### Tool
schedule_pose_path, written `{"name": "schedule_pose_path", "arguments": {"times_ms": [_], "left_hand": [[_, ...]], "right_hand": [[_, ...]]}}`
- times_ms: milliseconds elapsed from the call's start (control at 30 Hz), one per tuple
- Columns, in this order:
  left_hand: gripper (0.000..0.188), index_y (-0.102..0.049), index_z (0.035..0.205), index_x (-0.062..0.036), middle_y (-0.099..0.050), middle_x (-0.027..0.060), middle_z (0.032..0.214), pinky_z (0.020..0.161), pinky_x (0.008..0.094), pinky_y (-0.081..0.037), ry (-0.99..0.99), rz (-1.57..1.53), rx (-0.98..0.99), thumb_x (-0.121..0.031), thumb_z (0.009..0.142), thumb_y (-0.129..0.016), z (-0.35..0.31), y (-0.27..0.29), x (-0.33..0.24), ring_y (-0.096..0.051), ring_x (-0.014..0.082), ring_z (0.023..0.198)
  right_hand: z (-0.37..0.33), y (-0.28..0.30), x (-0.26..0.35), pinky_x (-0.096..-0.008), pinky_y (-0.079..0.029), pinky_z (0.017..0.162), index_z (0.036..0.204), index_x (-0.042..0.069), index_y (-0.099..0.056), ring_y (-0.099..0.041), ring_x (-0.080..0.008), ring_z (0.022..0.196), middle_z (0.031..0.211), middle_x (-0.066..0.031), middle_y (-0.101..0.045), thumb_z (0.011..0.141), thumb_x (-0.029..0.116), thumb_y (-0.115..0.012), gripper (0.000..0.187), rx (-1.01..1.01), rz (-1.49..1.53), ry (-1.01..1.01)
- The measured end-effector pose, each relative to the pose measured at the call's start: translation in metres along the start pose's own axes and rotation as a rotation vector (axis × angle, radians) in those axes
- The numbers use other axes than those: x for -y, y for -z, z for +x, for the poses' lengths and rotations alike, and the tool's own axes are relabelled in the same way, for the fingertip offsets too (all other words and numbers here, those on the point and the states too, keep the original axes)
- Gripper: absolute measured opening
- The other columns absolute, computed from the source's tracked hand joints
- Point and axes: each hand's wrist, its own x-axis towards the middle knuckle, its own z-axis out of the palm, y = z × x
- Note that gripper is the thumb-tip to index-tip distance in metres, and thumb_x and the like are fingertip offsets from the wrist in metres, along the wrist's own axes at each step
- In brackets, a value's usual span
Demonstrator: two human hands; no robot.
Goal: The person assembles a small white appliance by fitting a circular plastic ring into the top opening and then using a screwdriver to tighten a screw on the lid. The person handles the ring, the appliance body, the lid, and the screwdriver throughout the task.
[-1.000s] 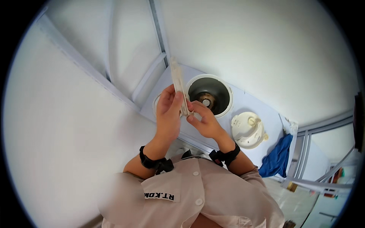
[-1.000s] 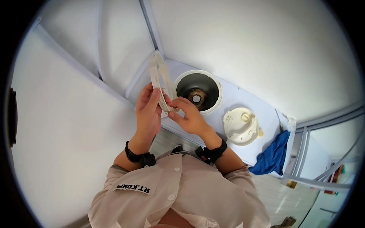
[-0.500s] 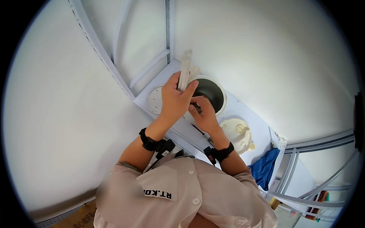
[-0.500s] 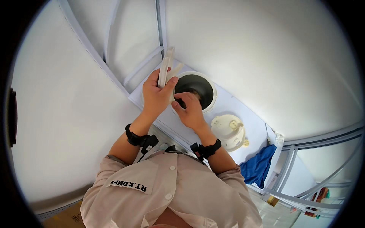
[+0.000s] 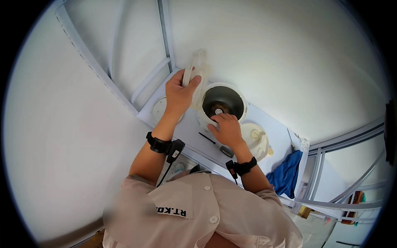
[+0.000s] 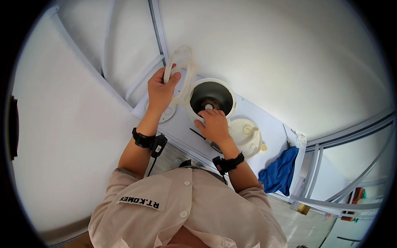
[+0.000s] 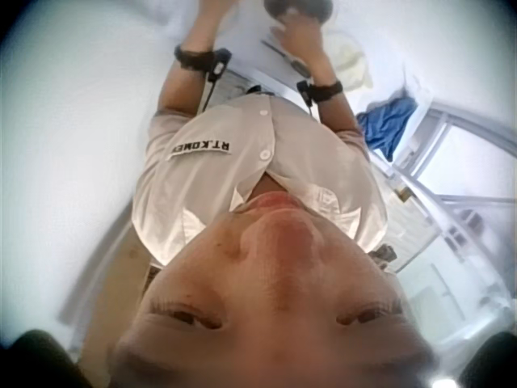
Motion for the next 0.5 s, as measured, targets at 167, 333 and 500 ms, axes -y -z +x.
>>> {"name": "schedule_pose_path", "arguments": {"times_ms": [167,333,500], "left_hand": [[0.039,-0.073,0.129,0.0019,-0.067,-0.0031,0.086,0.063,0.0227,-0.044,0.102,-0.05,0.014,-0.016,0.096,-0.082,0.005,0.004,0.007,-0.054,0.0032,0.071],[0.043,-0.07,0.134,0.0012,-0.064,-0.0047,0.085,0.061,0.0229,-0.042,0.115,-0.008,0.044,-0.013,0.095,-0.082,0.0,0.005,-0.004,-0.051,0.0033,0.067],[0.043,-0.069,0.135,0.0006,-0.066,-0.0024,0.091,0.068,0.0234,-0.048,0.026,0.069,0.081,-0.01,0.095,-0.08,-0.002,0.013,0.007,-0.058,0.0048,0.076]], "right_hand": [[0.003,0.002,0.0,-0.0428,-0.049,0.089,0.105,0.009,-0.076,-0.07,-0.0295,0.098,0.099,-0.0075,-0.074,0.088,0.028,-0.081,0.026,0.053,-0.016,-0.055],[0.006,-0.001,-0.001,-0.0428,-0.05,0.087,0.102,0.012,-0.077,-0.072,-0.0293,0.095,0.094,-0.0064,-0.074,0.086,0.029,-0.082,0.024,0.022,-0.001,-0.052],[0.017,-0.002,0.002,-0.0436,-0.051,0.086,0.102,0.009,-0.076,-0.071,-0.0307,0.095,0.096,-0.0068,-0.075,0.088,0.025,-0.081,0.022,-0.043,0.204,-0.1]]}}
